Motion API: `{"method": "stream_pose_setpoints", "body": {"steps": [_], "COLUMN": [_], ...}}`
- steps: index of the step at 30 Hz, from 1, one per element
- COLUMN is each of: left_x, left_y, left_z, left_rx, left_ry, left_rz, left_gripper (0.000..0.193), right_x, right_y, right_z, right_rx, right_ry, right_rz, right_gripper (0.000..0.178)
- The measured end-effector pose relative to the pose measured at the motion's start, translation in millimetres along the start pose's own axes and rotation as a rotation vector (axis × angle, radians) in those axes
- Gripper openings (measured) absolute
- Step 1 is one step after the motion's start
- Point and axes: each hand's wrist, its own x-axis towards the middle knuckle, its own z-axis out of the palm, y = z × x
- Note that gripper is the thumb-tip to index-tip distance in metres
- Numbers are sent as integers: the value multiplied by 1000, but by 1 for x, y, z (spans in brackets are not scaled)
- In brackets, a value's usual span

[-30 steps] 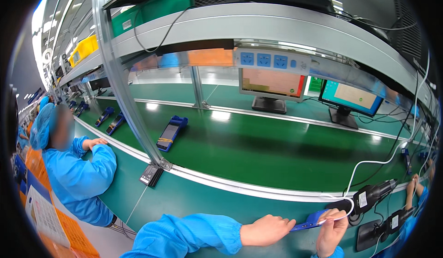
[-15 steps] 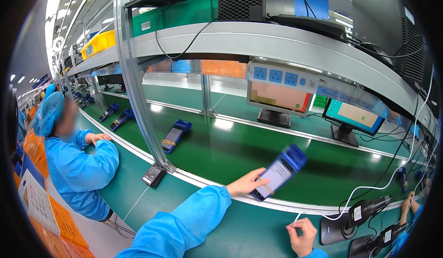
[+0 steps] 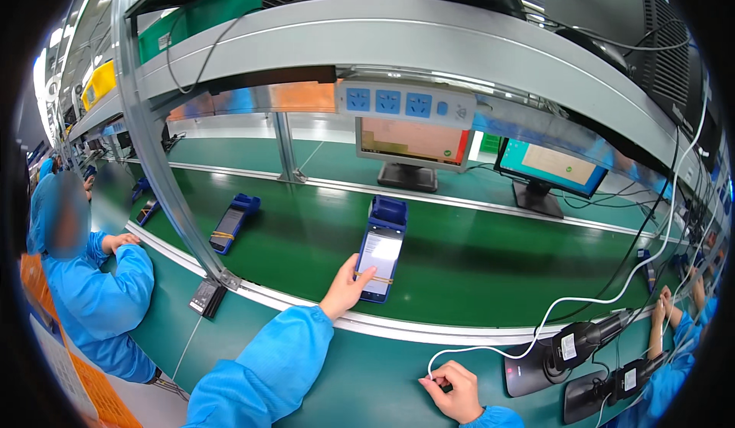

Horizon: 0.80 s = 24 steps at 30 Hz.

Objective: The person operates computer accessories, connects a testing cable to handheld terminal devices retrieved from a conveyor belt, fastens a waist strap buckle, and places the devices back onto the conveyor line.

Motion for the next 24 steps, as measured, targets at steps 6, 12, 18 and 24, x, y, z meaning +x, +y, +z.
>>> {"method": "stream_pose_setpoints", "body": {"steps": [6, 12, 18, 24], "left_x": [3, 9, 13, 9], "left_y": [12, 12, 12, 18], "left_z": [-5, -13, -20, -18], "left_rx": [47, 100, 151, 213], "left_ry": [27, 63, 88, 79], "left_rz": [-113, -218, -269, -247], "left_gripper": [40, 40, 43, 44], "right_x": [-1, 1, -2, -1], "right_y": [-11, -18, -7, 5], "right_z": [-3, -3, -6, -2], "right_rx": [47, 72, 33, 3], "right_ry": [-34, -32, -70, -50], "right_rz": [55, 72, 45, 13], "right_gripper": [17, 16, 15, 19]}}
